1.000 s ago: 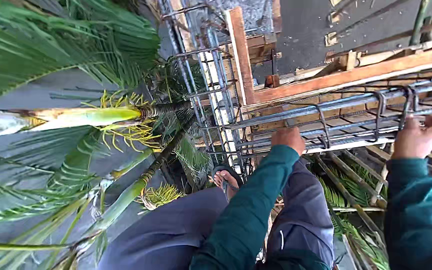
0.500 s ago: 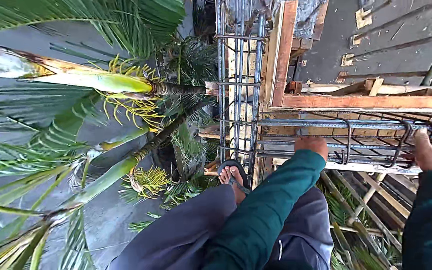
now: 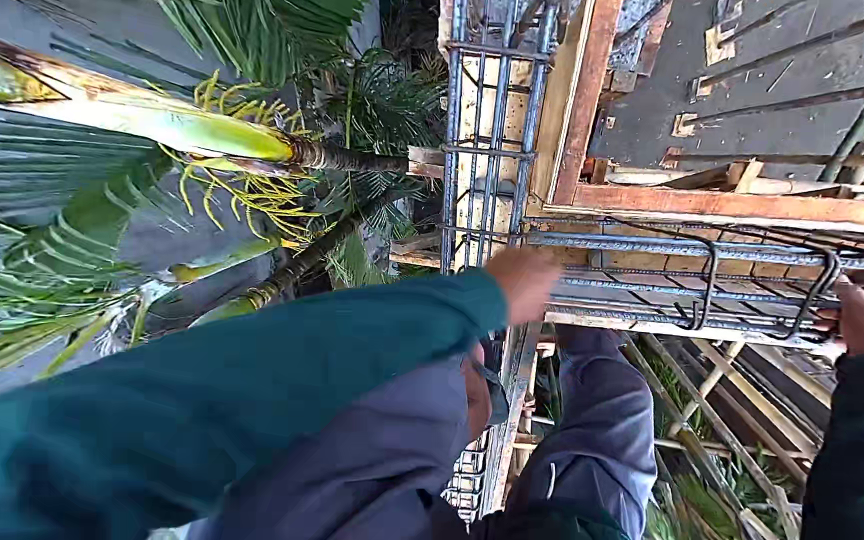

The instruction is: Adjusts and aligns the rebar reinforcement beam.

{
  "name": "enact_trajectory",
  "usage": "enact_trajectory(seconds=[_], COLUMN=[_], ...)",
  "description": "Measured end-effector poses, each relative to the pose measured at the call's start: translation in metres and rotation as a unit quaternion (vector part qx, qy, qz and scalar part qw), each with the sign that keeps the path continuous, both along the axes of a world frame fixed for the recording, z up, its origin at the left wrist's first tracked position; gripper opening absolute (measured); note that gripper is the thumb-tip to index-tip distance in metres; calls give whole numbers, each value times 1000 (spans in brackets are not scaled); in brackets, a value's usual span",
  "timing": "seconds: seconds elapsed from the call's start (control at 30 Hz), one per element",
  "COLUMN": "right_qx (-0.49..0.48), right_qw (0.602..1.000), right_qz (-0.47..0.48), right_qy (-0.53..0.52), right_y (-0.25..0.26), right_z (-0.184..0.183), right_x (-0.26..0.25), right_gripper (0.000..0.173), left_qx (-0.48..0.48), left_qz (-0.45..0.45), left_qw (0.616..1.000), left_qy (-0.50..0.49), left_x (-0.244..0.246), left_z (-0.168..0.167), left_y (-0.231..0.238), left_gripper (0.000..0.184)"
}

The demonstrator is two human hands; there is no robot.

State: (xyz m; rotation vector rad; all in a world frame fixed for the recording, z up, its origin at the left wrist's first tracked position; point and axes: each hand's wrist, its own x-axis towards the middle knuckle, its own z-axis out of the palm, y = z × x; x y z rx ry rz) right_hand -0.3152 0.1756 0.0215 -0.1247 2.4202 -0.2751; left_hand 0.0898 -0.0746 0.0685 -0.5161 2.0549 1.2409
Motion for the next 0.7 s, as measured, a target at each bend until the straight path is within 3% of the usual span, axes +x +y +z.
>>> enact_trajectory(seconds=[0.07,0.17,0.27,0.37,0.4,0.53,0.7], right_qx=[8,-2,-8,5,12,21,6], right_qw=[1000,1000,1000,999,999,999,999], right_qz=[3,1,-9,-28,-32,-30,-41], right_qy=[-3,-15,-15,-18,-22,-11,-7], right_y=[5,6,9,12,11,4,3], right_z=[3,-1,-3,0,1,-2,-4], right_x=[-2,-4,-13,-15,-15,-14,-16], right_gripper=[56,55,47,42,42,39,33], left_qx=[-19,40,52,-103,-132,-59,-45], left_qz=[21,98,217,180,146,151,190], left_qw=[999,994,975,973,976,986,977], left_qy=[-16,29,-21,99,96,-34,-83], left_x=[56,91,76,59,47,-3,-22], left_z=[-6,-38,-68,-93,-100,-119,-113], left_y=[8,80,134,177,181,176,171], left_gripper=[30,44,58,58,58,65,71])
